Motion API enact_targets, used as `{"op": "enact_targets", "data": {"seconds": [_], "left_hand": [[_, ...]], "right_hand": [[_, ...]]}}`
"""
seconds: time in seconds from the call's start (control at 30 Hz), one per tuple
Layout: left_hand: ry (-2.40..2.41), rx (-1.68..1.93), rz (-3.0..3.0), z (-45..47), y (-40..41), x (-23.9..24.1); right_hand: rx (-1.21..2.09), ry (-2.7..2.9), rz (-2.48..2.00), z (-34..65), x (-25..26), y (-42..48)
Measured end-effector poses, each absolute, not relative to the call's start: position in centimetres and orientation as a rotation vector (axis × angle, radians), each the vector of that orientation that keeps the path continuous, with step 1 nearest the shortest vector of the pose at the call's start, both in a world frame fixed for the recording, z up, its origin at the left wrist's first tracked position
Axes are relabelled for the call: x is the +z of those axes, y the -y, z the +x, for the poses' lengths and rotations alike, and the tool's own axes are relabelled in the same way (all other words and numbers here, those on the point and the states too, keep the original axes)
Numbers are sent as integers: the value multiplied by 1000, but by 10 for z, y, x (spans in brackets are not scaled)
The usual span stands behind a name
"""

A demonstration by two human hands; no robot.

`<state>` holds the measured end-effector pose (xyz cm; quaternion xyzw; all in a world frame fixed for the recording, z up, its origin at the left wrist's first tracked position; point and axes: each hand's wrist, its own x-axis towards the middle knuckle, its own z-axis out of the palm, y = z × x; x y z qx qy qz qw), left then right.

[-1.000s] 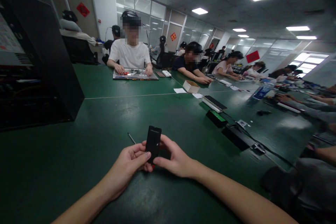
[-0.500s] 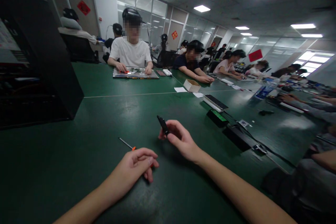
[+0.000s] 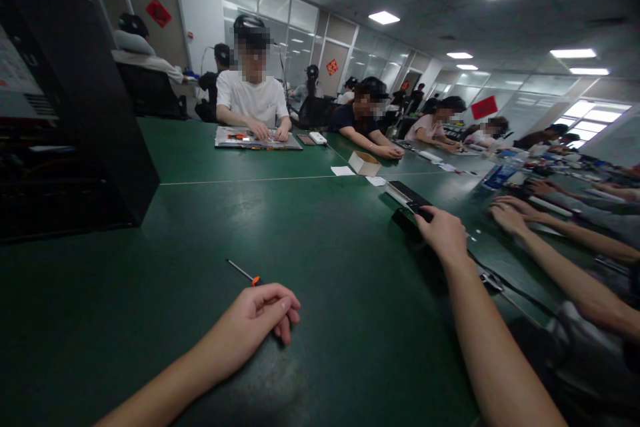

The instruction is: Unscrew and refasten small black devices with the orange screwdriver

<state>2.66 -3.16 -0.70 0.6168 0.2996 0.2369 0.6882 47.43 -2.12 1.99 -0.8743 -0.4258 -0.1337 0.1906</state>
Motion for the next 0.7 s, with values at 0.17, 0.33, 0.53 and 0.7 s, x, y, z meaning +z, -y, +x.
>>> {"op": "enact_targets", "data": {"seconds": [0.17,0.33,0.53,0.7], "left_hand": [[-692,513,1404,27,33,-6],[-676,516,1384,27,33,-5],[-665,525,1387,26,34,-4],[-662,523,1376,25,34,-3]], "right_hand": [[-370,1246,-2570,479,7,12],[-354,1277,-2609,484,3,10],[-345,1288,-2609,487,2,7],[-365,1371,-2535,493,-4,1]]}}
